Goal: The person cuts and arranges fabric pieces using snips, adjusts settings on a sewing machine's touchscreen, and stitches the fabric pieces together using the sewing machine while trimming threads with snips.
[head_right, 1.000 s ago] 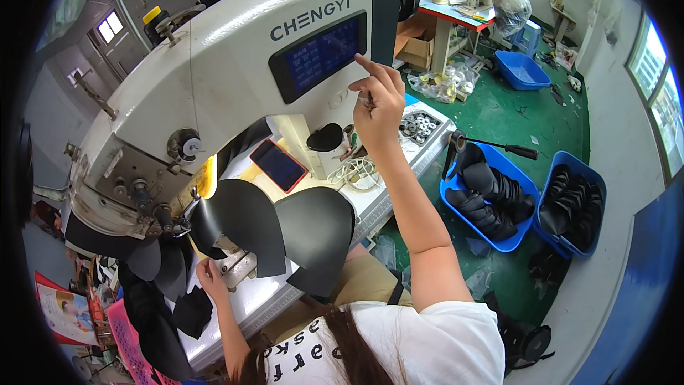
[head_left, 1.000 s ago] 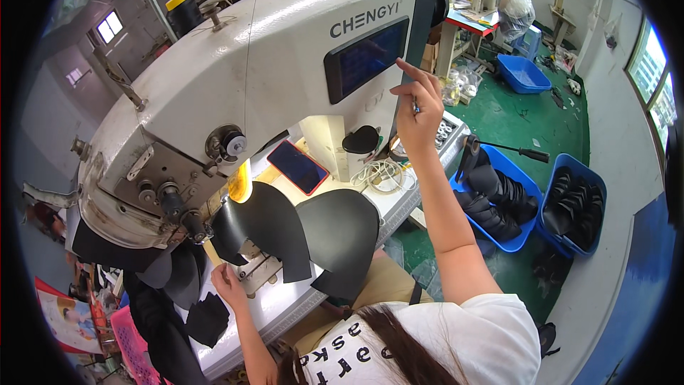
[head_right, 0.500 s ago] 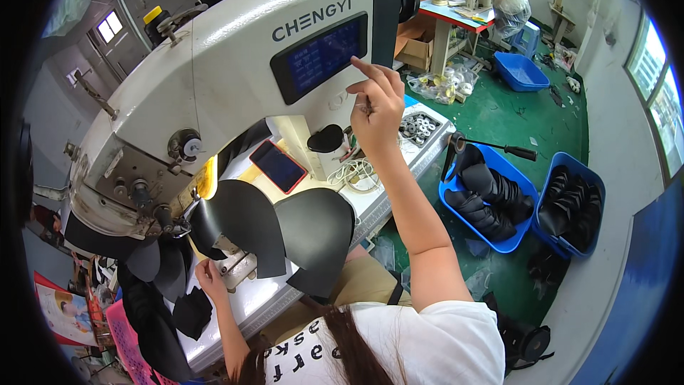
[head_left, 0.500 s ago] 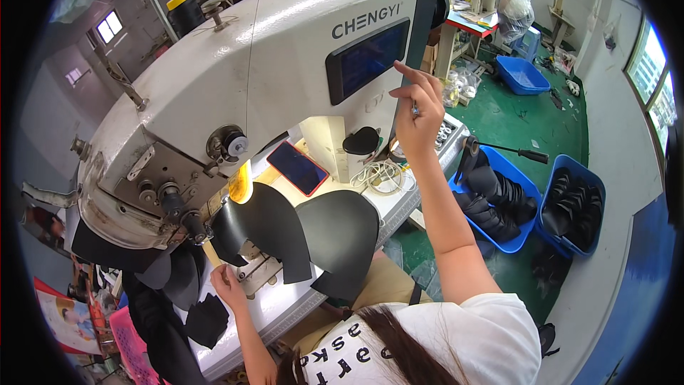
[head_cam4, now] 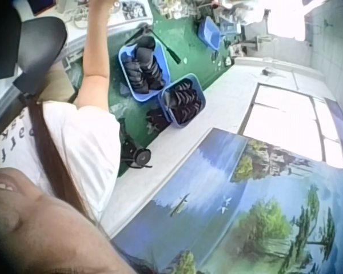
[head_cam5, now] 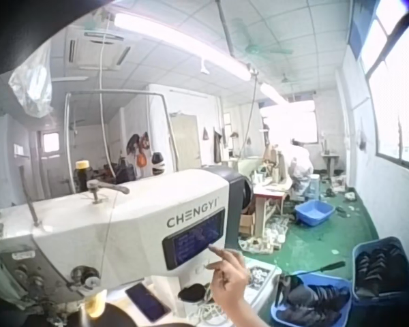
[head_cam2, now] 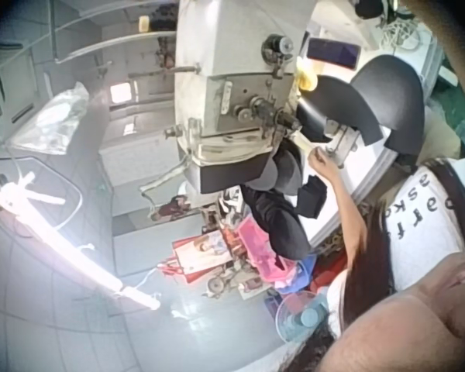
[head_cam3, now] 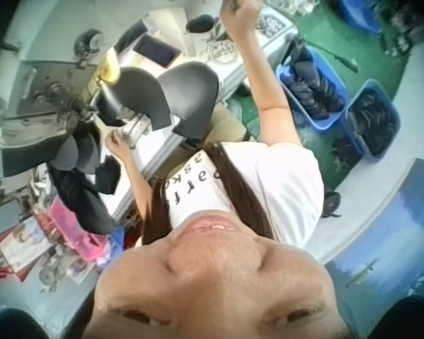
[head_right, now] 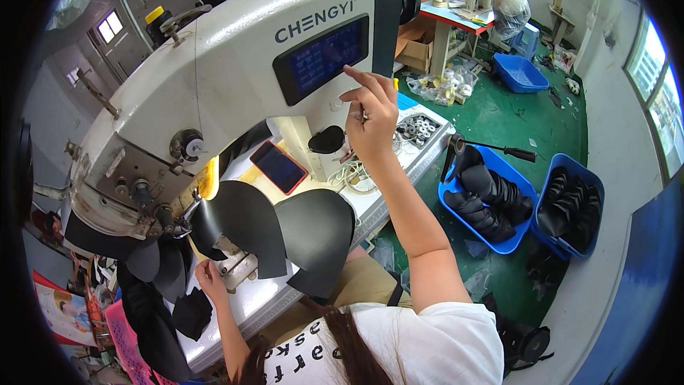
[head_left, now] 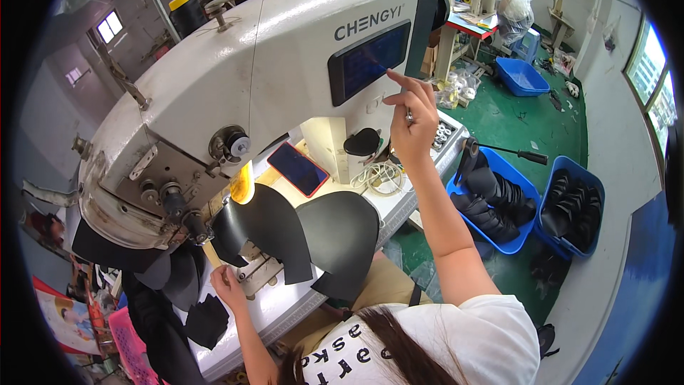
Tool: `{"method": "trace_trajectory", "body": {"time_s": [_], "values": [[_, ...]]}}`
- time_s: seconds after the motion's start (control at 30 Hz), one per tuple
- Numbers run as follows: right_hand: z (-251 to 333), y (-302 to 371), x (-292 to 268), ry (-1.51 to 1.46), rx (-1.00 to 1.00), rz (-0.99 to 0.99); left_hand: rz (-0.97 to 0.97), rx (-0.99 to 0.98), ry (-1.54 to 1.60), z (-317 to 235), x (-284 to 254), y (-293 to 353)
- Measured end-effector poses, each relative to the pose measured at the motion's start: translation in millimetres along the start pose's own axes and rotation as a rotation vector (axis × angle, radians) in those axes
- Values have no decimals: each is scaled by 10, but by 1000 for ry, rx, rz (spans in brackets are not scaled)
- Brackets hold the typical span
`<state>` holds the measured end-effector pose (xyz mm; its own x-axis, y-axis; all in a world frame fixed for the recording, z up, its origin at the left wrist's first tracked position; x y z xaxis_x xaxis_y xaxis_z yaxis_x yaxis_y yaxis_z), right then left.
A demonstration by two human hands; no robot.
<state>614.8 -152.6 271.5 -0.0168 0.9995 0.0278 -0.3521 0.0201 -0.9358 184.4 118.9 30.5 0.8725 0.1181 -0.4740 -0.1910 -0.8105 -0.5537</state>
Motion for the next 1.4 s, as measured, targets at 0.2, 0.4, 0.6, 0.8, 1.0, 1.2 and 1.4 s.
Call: {"method": "trace_trajectory", "body": {"time_s": [0.2, 0.4, 0.6, 0.8, 1.0, 1.2, 1.4], "values": [[231, -28, 42, -29, -64, 29, 29, -29, -20, 60, 28, -7], [384, -52, 83, -23, -168, 33, 18, -18, 20, 54, 49, -29], [457, -106, 25, 18, -189, 7, 48, -37, -9, -20, 54, -59], [661, -16, 97, -82, -241, 5, -51, -17, -84, -29, -174, 57], [1194, 866, 568, -450, -249, 407, -158, 317, -1, -1030, -287, 72], [1657, 1767, 1404, -538, -336, 675, -165, 570, -209, -1530, -87, -86], [1802, 1686, 1538, -540, -427, 533, -149, 774, -125, -1684, -193, -251]]}}
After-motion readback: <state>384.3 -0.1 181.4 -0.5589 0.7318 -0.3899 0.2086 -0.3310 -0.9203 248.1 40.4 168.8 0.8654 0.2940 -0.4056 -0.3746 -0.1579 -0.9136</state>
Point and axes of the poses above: each hand's wrist, its own y-axis away from the middle knuckle, its own x-axis out of the palm, z = x × y, the point moved 9 cm from there along -y, towards the middle knuckle, and after that the axes turned 1 degree about x, right-handed, at the moved point
